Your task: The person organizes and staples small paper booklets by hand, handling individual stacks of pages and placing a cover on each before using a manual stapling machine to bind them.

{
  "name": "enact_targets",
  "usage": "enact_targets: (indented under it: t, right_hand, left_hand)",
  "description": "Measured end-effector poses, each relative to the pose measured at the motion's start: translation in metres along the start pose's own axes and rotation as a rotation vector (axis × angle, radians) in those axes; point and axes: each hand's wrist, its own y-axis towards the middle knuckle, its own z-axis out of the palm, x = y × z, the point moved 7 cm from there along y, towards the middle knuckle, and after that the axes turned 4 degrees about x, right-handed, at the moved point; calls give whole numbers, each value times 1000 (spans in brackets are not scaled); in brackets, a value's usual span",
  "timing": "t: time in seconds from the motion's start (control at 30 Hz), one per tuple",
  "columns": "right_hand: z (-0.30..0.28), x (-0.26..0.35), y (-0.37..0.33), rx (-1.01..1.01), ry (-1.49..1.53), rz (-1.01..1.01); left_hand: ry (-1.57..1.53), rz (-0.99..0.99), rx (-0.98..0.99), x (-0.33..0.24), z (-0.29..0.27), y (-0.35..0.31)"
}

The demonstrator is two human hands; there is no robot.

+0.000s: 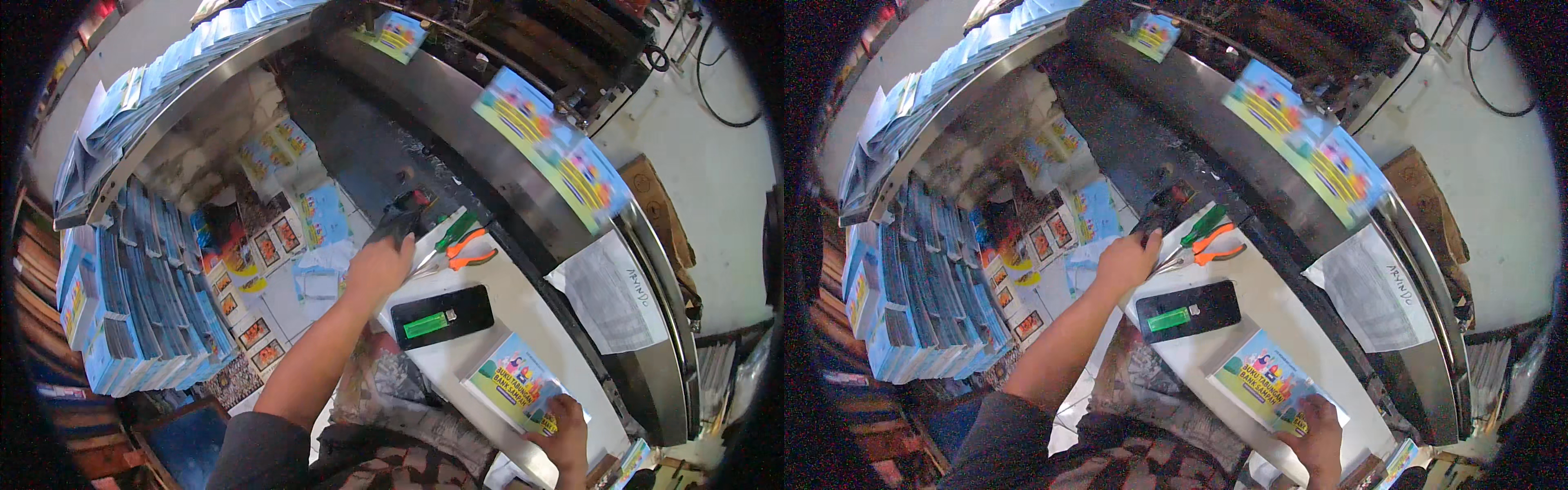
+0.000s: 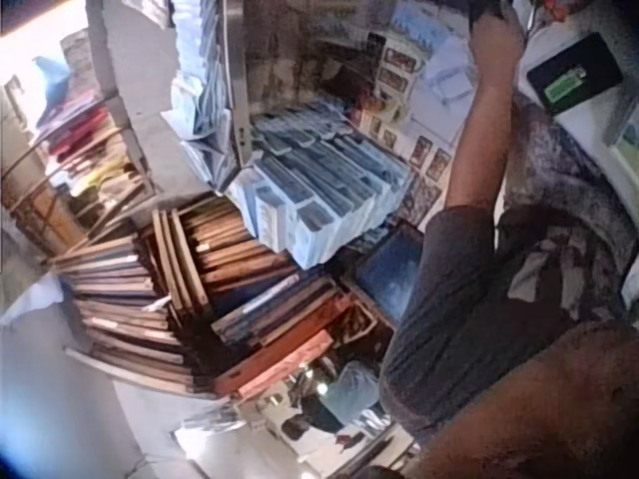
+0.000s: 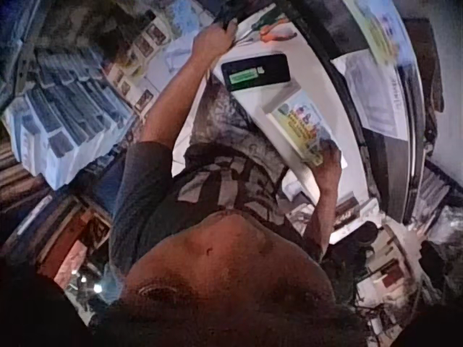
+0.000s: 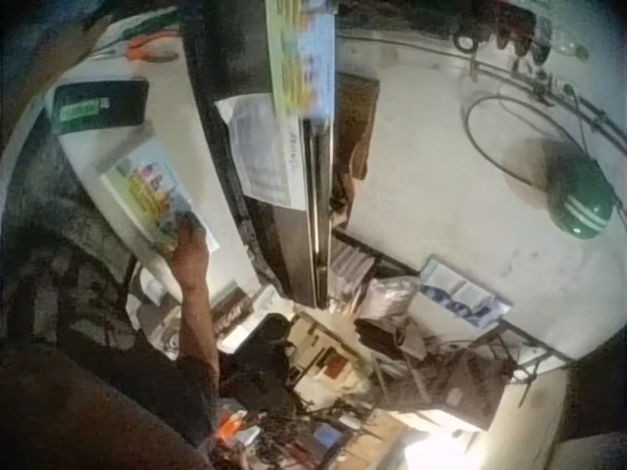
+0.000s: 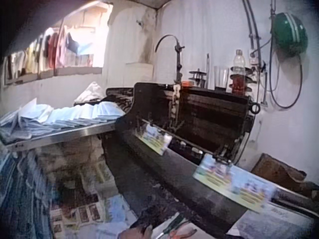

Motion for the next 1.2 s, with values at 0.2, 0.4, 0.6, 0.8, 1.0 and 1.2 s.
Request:
enact_targets:
  t: [0.2,0.4,0.6,0.8,1.0,1.2]
  right_hand:
    - [-36,-21,0,125,226,142]
    - [-189,-95,-1,-477,-23,352]
    - [-284,-42,83,-1087,-638,-63]
    - [-148,-27,152,-751,-603,-130]
    - [-60,-23,76,-281,-218,-98]
    - [-21,39,18,17,-163,-211]
  left_hand:
    - [-2,-3,-4,1,1,0]
    - [-24,7,-18,4,-2,0]
    - [-28,-31,-15,5,-3,-1]
    - [-17,-29,3,5,-2,-3]
    - [-29,-23,4,10,-1,0]
    - [2,13,9,3,1,0]
